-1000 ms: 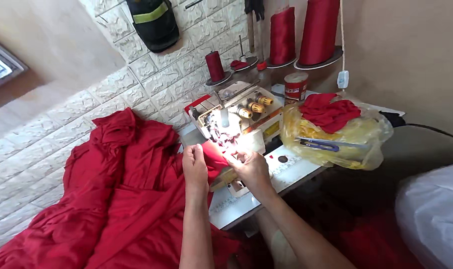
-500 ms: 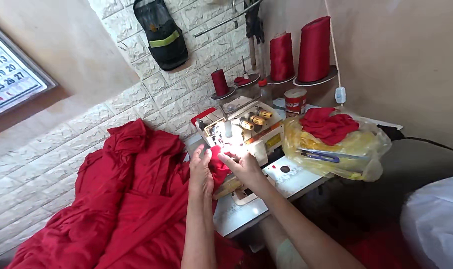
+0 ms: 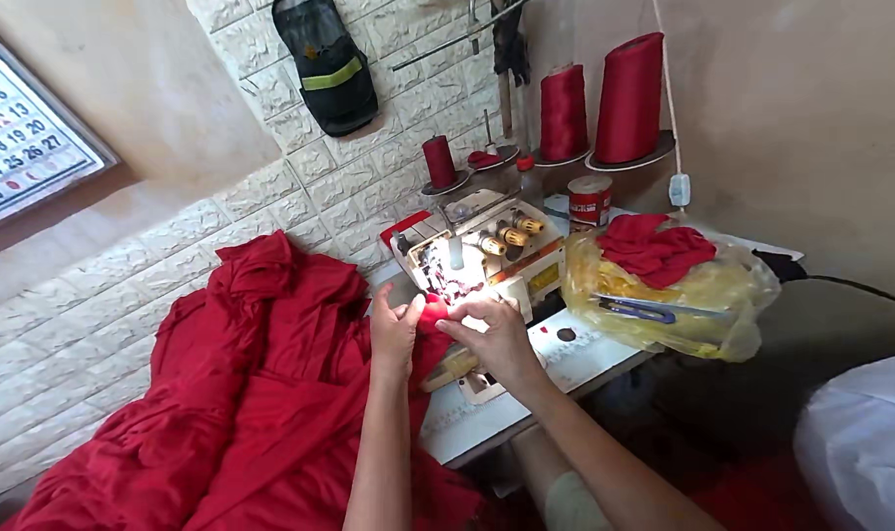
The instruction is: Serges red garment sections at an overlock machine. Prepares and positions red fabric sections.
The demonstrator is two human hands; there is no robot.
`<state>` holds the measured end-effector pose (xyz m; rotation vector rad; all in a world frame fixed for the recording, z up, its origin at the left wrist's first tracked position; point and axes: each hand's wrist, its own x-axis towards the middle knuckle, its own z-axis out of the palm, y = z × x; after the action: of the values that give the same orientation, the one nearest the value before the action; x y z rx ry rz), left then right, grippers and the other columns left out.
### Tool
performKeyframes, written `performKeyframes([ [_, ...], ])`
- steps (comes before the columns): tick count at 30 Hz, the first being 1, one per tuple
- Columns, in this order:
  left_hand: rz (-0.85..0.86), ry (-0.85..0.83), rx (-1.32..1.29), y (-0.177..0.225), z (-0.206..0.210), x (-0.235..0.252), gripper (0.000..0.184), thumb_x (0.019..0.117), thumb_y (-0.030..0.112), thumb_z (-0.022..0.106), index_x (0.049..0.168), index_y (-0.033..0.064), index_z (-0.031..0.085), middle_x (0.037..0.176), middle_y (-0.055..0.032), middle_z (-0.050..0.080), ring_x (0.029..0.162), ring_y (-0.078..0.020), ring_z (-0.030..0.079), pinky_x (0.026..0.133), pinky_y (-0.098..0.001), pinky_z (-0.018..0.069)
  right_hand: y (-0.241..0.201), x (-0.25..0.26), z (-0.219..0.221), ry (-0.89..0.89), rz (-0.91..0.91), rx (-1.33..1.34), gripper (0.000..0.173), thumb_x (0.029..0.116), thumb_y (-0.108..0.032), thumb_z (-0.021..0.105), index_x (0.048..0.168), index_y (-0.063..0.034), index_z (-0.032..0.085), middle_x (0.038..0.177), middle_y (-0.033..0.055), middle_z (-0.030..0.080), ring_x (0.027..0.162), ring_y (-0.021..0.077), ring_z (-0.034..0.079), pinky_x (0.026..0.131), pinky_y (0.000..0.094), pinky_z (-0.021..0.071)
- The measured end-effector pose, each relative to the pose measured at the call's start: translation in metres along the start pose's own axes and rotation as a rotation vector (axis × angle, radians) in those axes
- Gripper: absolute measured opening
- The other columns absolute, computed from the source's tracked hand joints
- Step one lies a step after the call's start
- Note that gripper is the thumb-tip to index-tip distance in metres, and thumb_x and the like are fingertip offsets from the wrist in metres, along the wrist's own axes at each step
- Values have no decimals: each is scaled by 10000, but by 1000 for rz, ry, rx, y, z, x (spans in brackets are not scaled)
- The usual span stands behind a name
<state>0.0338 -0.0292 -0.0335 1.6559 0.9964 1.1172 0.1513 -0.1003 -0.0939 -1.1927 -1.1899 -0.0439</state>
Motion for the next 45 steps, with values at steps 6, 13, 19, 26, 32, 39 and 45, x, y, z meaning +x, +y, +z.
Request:
performKeyframes([
  [6, 113, 119, 20, -12, -1, 0, 447, 1050, 59, 502, 1494, 35, 455, 1301, -220, 600, 1055, -204, 618, 906, -364, 505, -1, -2, 0, -24, -57, -79, 220, 985, -270, 648, 1002, -130, 817, 991, 14, 783, 976, 173, 709, 977, 572, 397],
  [13, -107, 177, -503, -1, 9, 1, 344, 1092, 44, 385, 1434, 44, 423, 1052, -119, 586, 797, -151, 629, 703, -302, 551, 2, 9, -3, -148, 86, -118, 332, 1001, -369, 621, 1068, -77, 765, 979, 67, 732, 995, 248, 659, 1008, 564, 401],
  [19, -124, 78, -389, 3, 8, 0, 481, 999, 14, 598, 1445, -22, 422, 1024, -146, 647, 827, -146, 658, 758, -300, 563, 6, 6, 1, -91, 22, -64, 219, 939, -318, 705, 925, -117, 793, 967, 42, 738, 1017, 234, 653, 982, 570, 404],
  [26, -80, 143, -423, -5, 8, 2, 541, 935, -15, 686, 1431, -34, 472, 1084, -155, 659, 851, -139, 651, 757, -275, 552, 6, 2, 5, -102, 70, 9, 183, 898, -270, 754, 867, -89, 749, 915, 41, 721, 950, 199, 658, 977, 544, 422],
  [32, -101, 166, -454, -6, 8, 2, 528, 933, -8, 693, 1423, -8, 496, 963, -109, 664, 754, -112, 637, 695, -246, 545, 8, 3, 1, -128, 131, 90, 199, 957, -291, 687, 946, -109, 768, 914, 12, 732, 890, 113, 672, 838, 395, 519],
  [39, -167, -73, -280, 7, 0, -5, 538, 1004, 91, 626, 1480, -46, 417, 1245, -194, 632, 1038, -185, 656, 899, -322, 552, 14, 1, -4, -205, 80, 162, 265, 1018, -291, 591, 1031, -77, 748, 980, 36, 731, 939, 85, 669, 872, 330, 530],
  [45, -149, 128, -450, 2, 8, -2, 520, 975, 60, 660, 1460, 8, 479, 1237, -151, 616, 936, -159, 621, 802, -297, 526, 18, 6, 3, -174, 170, 242, 166, 935, -242, 718, 941, -78, 742, 868, 2, 725, 811, 55, 672, 777, 273, 558],
])
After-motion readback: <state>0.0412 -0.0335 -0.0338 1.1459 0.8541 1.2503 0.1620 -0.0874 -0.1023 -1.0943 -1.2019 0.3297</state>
